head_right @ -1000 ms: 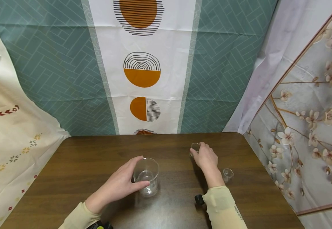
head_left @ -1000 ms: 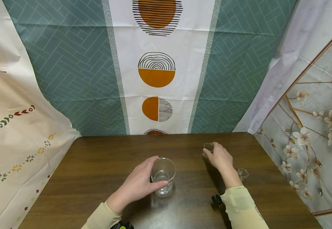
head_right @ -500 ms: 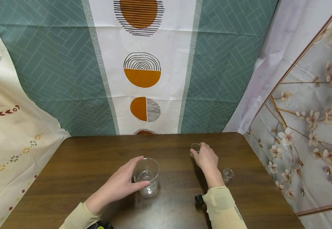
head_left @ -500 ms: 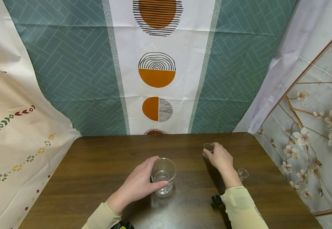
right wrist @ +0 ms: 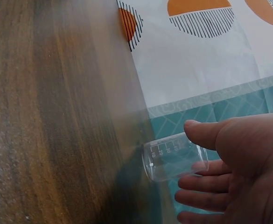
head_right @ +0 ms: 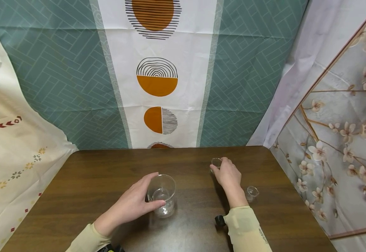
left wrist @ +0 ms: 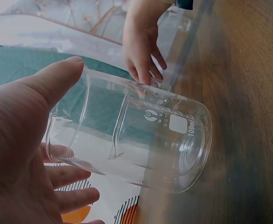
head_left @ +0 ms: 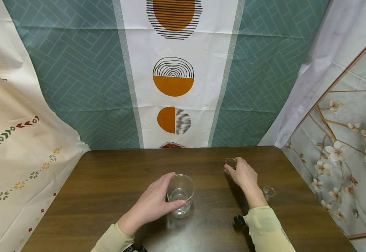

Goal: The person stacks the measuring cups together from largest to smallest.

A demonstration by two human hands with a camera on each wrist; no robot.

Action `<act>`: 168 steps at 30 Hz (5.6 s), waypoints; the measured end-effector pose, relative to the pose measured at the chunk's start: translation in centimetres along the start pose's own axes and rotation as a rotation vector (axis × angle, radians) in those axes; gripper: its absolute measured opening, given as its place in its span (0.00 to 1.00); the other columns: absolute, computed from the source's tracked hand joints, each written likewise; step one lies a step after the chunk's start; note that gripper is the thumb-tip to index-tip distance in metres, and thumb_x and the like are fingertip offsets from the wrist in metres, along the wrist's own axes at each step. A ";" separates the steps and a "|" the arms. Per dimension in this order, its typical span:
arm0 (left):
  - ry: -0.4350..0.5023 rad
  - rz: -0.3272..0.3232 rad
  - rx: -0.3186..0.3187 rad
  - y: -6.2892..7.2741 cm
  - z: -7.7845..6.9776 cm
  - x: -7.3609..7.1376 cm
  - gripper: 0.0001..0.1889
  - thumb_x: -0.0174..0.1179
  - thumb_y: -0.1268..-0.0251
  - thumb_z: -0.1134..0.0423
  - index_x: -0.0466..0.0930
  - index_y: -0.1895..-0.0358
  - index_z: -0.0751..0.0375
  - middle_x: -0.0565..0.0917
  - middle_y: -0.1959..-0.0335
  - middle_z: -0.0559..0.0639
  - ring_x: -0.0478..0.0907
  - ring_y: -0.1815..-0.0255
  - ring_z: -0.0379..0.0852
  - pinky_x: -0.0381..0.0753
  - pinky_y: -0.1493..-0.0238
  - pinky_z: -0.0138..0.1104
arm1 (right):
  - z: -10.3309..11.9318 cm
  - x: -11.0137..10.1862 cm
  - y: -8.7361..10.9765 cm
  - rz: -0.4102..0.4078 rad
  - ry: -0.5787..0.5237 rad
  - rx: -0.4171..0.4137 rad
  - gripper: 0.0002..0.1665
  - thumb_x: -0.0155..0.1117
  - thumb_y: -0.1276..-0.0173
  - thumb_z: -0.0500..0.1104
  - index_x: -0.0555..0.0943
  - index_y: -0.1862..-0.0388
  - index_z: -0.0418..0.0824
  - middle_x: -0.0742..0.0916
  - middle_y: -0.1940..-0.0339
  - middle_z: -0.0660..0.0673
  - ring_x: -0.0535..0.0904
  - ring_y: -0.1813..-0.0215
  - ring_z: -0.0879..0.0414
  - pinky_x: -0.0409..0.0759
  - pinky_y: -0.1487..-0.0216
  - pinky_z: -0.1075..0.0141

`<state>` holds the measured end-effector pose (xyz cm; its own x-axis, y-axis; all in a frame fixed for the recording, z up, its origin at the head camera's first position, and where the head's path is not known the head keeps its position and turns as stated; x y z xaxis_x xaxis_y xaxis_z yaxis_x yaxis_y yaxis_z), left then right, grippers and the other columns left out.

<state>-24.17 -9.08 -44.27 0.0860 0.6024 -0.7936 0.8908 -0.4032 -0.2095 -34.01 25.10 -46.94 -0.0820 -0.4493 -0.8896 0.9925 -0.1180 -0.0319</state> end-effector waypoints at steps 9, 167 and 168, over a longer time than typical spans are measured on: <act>-0.004 -0.001 0.014 0.0 -0.1 -0.1 0.52 0.75 0.34 0.31 0.68 0.18 0.61 0.75 0.21 0.55 0.72 0.20 0.58 0.70 0.22 0.59 | -0.2 0.0 -0.2 0.000 0.001 0.006 0.41 0.65 0.17 0.60 0.72 0.24 0.27 0.82 0.30 0.25 0.80 0.31 0.28 0.79 0.37 0.32; 0.022 0.009 -0.015 0.1 -0.1 0.1 0.52 0.75 0.34 0.32 0.67 0.18 0.61 0.75 0.20 0.54 0.75 0.23 0.60 0.73 0.24 0.59 | 9.4 -4.2 6.4 -0.114 -0.036 -0.309 0.31 0.80 0.27 0.58 0.86 0.39 0.37 0.89 0.39 0.39 0.87 0.40 0.41 0.86 0.44 0.39; 0.022 0.009 -0.014 0.1 -0.1 0.1 0.51 0.75 0.34 0.32 0.67 0.18 0.61 0.75 0.20 0.54 0.75 0.23 0.60 0.73 0.24 0.59 | 9.4 -4.2 6.4 -0.115 -0.038 -0.311 0.30 0.80 0.27 0.58 0.86 0.39 0.38 0.89 0.39 0.40 0.87 0.40 0.41 0.85 0.44 0.40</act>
<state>-24.08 -9.00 -44.34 0.1033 0.6139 -0.7826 0.8962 -0.3987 -0.1945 -28.14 17.88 -39.09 -0.1928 -0.4821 -0.8546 0.9561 0.1037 -0.2742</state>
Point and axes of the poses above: each hand's wrist, its own y-axis away from the middle knuckle, its own x-axis out of the palm, z = x × y, the point moved 6 cm from there along -y, towards the middle knuckle
